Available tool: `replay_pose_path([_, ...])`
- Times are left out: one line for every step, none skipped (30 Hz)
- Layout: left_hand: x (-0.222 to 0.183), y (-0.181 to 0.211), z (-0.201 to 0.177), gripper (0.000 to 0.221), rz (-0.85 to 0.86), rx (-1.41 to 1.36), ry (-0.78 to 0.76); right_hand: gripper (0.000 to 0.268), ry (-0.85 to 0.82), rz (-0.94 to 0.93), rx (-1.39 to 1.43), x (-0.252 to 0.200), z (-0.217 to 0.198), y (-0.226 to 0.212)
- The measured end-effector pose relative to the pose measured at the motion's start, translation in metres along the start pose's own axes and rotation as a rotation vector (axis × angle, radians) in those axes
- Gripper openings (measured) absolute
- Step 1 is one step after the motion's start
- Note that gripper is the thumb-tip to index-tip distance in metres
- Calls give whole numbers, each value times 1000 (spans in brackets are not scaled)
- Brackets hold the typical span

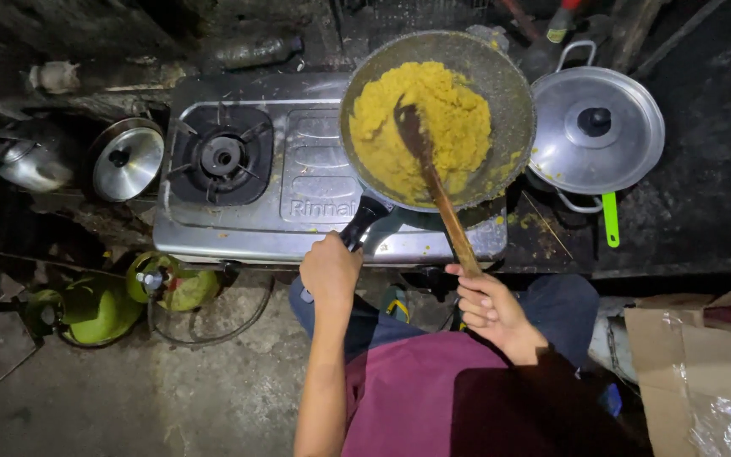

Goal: Vigorously stirring a thick yellow mixture in a pan on a gas stove using a wooden spatula.

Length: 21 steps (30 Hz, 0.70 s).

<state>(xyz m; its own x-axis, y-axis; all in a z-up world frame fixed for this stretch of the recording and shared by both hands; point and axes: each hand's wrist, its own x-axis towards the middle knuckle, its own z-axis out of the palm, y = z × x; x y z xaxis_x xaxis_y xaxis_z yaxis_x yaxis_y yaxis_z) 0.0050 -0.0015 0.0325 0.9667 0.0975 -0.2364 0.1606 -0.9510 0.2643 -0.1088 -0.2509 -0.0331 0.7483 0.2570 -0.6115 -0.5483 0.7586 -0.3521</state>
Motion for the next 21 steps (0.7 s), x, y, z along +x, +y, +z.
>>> replay_pose_path([1, -1, 2, 30, 2, 1, -1, 25, 1, -1, 2, 7, -9, 3])
replay_pose_path([1, -3, 3, 31, 4, -3, 14, 28, -50, 14, 84, 14, -18, 6])
replay_pose_path([2, -4, 4, 32, 8, -7, 27, 30, -100, 28, 168, 20, -26, 10])
replay_pose_path([2, -4, 6, 32, 12, -6, 24, 30, -97, 25, 171, 15, -26, 5])
replay_pose_path([3, -4, 7, 32, 12, -10, 22, 33, -90, 44, 145, 12, -25, -2])
replay_pose_path([4, -5, 8, 32, 12, -14, 20, 36, -82, 62, 118, 9, -24, -8])
replay_pose_path([4, -5, 9, 32, 17, -16, 22, 36, -83, 57, 118, -1, -20, -19])
replay_pose_path([5, -6, 11, 33, 18, -7, 29, 35, 13, -15, -81, -11, -17, -29])
replay_pose_path([3, -7, 12, 33, 16, 4, 31, 34, 113, -80, -279, -24, -13, -38])
replay_pose_path([5, -8, 15, 33, 17, 4, 27, 34, 116, -79, -278, -38, -9, -53])
replay_pose_path([6, -11, 19, 33, 24, 5, 49, 39, 271, -238, -681, -52, -6, -66])
replay_pose_path([7, -13, 23, 34, 32, 7, 70, 48, 421, -398, -1085, -65, -2, -80])
replay_pose_path([11, -17, 32, 34, 29, 4, 68, 48, 422, -395, -1089, -83, 19, -100])
replay_pose_path([16, -20, 42, 42, 20, 53, 48, 54, 573, -214, -1411, -101, 40, -120])
replay_pose_path([18, -25, 52, 50, 12, 104, 24, 61, 724, -14, -1714, -118, 61, -137])
replay_pose_path([17, -25, 52, 50, 10, 103, 19, 61, 724, -7, -1715, -127, 59, -152])
replay_pose_path([17, -26, 52, 50, 12, 94, 30, 62, 781, 140, -2076, -134, 58, -168])
replay_pose_path([16, -26, 52, 49, 15, 85, 42, 63, 821, 293, -2428, -141, 56, -184])
replay_pose_path([16, -26, 52, 49, 11, 85, 39, 63, 816, 296, -2431, -134, 31, -199])
replay_pose_path([15, -26, 52, 49, 27, 86, 57, 62, 751, 124, -2516, -128, 6, -215])
replay_pose_path([15, -25, 52, 50, 44, 85, 77, 62, 685, -57, -2590, -122, -18, -231])
